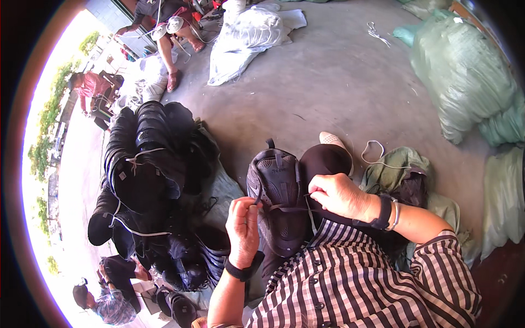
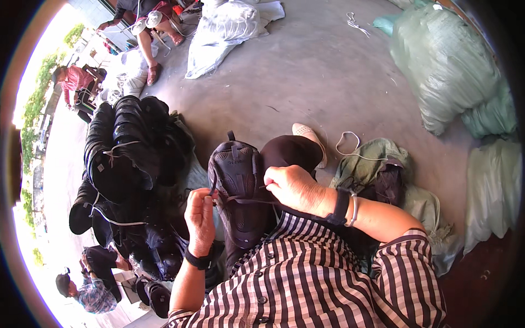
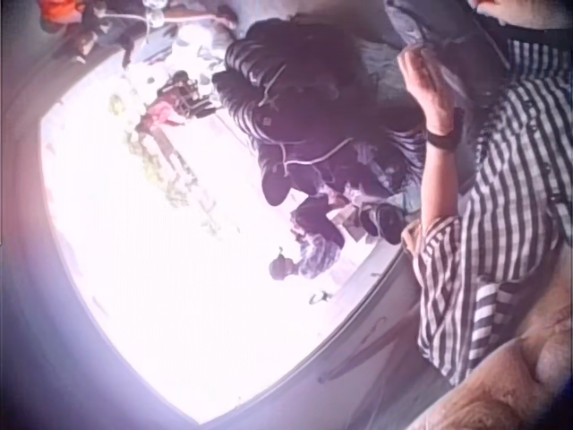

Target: Thread shoelaces through the eyelets of a shoe.

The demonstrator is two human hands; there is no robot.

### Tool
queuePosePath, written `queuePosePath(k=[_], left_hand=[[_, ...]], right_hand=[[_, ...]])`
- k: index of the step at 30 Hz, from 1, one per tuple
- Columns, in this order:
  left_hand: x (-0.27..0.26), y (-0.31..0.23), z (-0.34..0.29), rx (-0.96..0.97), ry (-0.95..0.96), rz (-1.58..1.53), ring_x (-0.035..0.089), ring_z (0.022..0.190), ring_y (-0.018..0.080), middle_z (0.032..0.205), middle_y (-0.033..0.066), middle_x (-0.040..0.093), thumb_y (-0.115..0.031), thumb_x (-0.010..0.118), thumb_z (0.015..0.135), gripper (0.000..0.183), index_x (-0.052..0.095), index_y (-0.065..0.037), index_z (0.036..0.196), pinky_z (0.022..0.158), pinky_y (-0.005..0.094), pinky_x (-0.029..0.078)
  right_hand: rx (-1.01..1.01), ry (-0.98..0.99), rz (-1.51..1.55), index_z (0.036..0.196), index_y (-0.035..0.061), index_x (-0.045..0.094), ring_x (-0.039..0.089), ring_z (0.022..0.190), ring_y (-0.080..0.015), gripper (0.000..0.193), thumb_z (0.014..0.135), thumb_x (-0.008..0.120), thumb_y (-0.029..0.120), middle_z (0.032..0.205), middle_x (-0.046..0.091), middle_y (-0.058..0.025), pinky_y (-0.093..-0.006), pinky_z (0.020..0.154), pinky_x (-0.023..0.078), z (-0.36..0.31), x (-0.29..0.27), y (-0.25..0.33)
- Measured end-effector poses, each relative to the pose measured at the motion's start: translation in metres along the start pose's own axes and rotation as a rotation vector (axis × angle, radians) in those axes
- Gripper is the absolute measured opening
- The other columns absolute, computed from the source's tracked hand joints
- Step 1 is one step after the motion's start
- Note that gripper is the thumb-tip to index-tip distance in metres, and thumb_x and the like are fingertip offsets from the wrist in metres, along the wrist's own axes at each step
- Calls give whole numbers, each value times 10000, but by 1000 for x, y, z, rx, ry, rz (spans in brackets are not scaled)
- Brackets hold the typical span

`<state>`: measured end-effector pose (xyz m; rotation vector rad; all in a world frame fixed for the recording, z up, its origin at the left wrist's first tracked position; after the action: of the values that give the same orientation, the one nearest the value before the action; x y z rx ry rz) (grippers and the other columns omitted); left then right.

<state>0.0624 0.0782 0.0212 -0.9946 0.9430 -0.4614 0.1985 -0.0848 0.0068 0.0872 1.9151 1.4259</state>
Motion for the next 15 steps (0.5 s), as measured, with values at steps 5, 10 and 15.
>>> queuePosePath(k=[5, 10, 15], left_hand=[[9, 18, -13, -178, 124, -44, 514, 685, 186, 743, 78, 522, -134, 609, 884, 203, 565, 14, 753, 639, 288, 426], [18, 22, -31, -162, 360, 147, 486, 588, 248, 649, 115, 471, -261, 704, 812, 339, 552, 23, 706, 575, 326, 411], [15, 17, -32, -66, 391, 231, 541, 677, 261, 714, 108, 541, -259, 695, 808, 288, 605, -7, 702, 648, 345, 445]], right_hand=[[-182, -5, -191, 773, 29, 572, 639, 644, -312, 137, 804, 629, 150, 644, 609, -140, -376, 608, 519, -5, 17, 6], [-185, 20, -333, 749, 28, 573, 646, 632, -291, 168, 813, 615, 178, 626, 611, -130, -365, 580, 526, 1, 24, 3], [-280, 32, -480, 739, 22, 561, 641, 594, -263, 162, 803, 604, 164, 616, 594, -105, -348, 548, 520, 2, 28, 11]])
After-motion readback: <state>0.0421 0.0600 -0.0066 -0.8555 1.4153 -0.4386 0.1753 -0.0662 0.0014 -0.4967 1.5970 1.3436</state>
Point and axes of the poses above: each hand's wrist, its own z-axis towards the middle knuckle, its own x-axis out of the palm, y = z × x, the point moved 9 cm from there along z, towards the middle knuckle
